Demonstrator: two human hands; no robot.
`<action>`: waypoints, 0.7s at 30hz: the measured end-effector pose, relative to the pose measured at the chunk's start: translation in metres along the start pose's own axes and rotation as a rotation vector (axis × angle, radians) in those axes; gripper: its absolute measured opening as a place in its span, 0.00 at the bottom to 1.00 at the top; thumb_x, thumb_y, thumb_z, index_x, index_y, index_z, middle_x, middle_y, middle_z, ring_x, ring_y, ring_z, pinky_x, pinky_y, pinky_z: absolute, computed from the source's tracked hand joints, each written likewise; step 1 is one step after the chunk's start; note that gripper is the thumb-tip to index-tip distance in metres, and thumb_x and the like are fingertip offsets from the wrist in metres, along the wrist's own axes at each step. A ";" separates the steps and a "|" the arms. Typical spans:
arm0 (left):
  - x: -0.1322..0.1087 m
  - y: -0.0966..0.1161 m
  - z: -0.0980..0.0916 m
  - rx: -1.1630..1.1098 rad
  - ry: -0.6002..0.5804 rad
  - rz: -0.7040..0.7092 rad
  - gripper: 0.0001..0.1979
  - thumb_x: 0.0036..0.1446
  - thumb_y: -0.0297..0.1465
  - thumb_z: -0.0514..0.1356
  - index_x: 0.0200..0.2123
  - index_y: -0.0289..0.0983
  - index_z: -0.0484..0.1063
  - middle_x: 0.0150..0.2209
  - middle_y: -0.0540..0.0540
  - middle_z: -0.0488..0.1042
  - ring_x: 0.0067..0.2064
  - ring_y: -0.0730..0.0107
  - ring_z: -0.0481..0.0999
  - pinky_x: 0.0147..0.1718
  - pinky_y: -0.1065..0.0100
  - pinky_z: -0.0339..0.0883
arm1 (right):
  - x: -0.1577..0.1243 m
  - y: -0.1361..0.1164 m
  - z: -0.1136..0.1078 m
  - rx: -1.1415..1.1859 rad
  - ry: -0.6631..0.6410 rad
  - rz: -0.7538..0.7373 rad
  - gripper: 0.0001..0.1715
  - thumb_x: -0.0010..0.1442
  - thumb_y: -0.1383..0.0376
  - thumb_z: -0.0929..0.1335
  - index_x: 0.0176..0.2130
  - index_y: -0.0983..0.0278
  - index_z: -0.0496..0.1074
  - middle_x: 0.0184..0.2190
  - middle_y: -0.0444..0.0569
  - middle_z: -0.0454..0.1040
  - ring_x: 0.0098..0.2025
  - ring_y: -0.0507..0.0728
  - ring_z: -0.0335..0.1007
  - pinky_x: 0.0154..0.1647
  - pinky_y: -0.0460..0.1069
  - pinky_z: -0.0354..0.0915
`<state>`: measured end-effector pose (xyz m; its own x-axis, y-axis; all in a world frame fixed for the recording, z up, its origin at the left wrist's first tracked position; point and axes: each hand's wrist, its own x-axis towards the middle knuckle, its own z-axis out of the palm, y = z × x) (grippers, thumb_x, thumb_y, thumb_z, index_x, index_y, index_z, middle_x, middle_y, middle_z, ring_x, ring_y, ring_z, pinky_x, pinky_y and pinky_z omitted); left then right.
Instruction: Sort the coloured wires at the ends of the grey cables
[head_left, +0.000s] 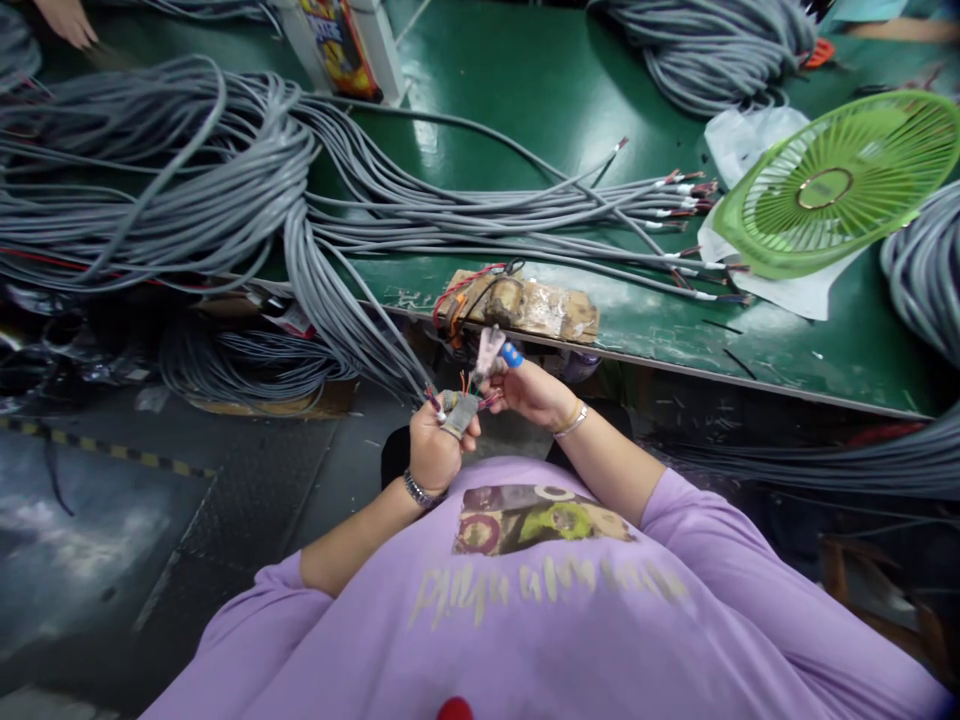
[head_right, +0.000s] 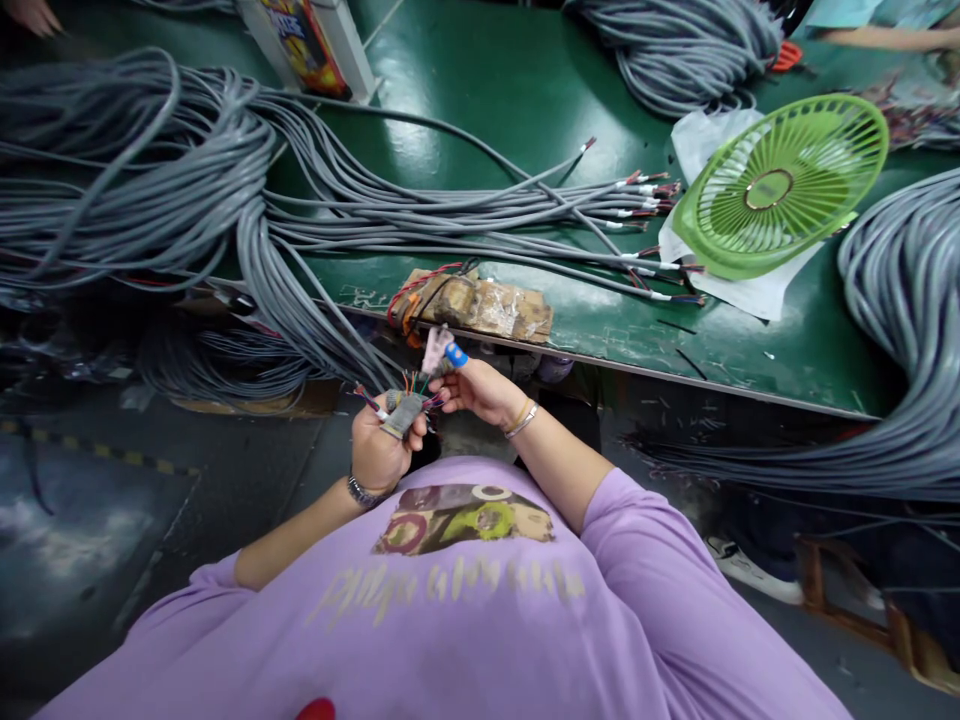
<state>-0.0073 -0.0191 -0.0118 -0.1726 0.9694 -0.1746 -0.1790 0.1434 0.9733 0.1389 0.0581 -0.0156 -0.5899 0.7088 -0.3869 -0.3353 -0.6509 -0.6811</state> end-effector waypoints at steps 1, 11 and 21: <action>-0.001 -0.002 -0.002 0.024 -0.021 -0.007 0.16 0.52 0.42 0.65 0.25 0.36 0.68 0.18 0.53 0.71 0.14 0.82 0.63 0.13 0.77 0.54 | -0.003 0.000 -0.004 -0.065 -0.034 0.027 0.34 0.44 0.40 0.74 0.31 0.67 0.72 0.26 0.46 0.73 0.24 0.49 0.66 0.25 0.45 0.67; -0.001 -0.002 -0.005 0.325 -0.389 -0.187 0.14 0.51 0.39 0.65 0.24 0.36 0.67 0.17 0.52 0.71 0.16 0.78 0.68 0.15 0.76 0.60 | -0.020 -0.008 -0.002 -0.550 -0.142 -0.200 0.19 0.46 0.56 0.77 0.28 0.69 0.71 0.22 0.42 0.71 0.24 0.47 0.62 0.25 0.43 0.60; 0.003 -0.006 0.002 0.105 -0.186 -0.269 0.20 0.51 0.48 0.64 0.26 0.36 0.67 0.17 0.52 0.71 0.15 0.76 0.68 0.14 0.75 0.58 | -0.034 0.018 -0.018 -0.411 0.032 -0.287 0.27 0.50 0.48 0.74 0.39 0.66 0.72 0.30 0.45 0.72 0.26 0.48 0.61 0.27 0.45 0.64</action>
<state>-0.0048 -0.0171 -0.0178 0.0485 0.9123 -0.4066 -0.0920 0.4094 0.9077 0.1662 0.0276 -0.0260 -0.4910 0.8558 -0.1628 -0.1597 -0.2721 -0.9489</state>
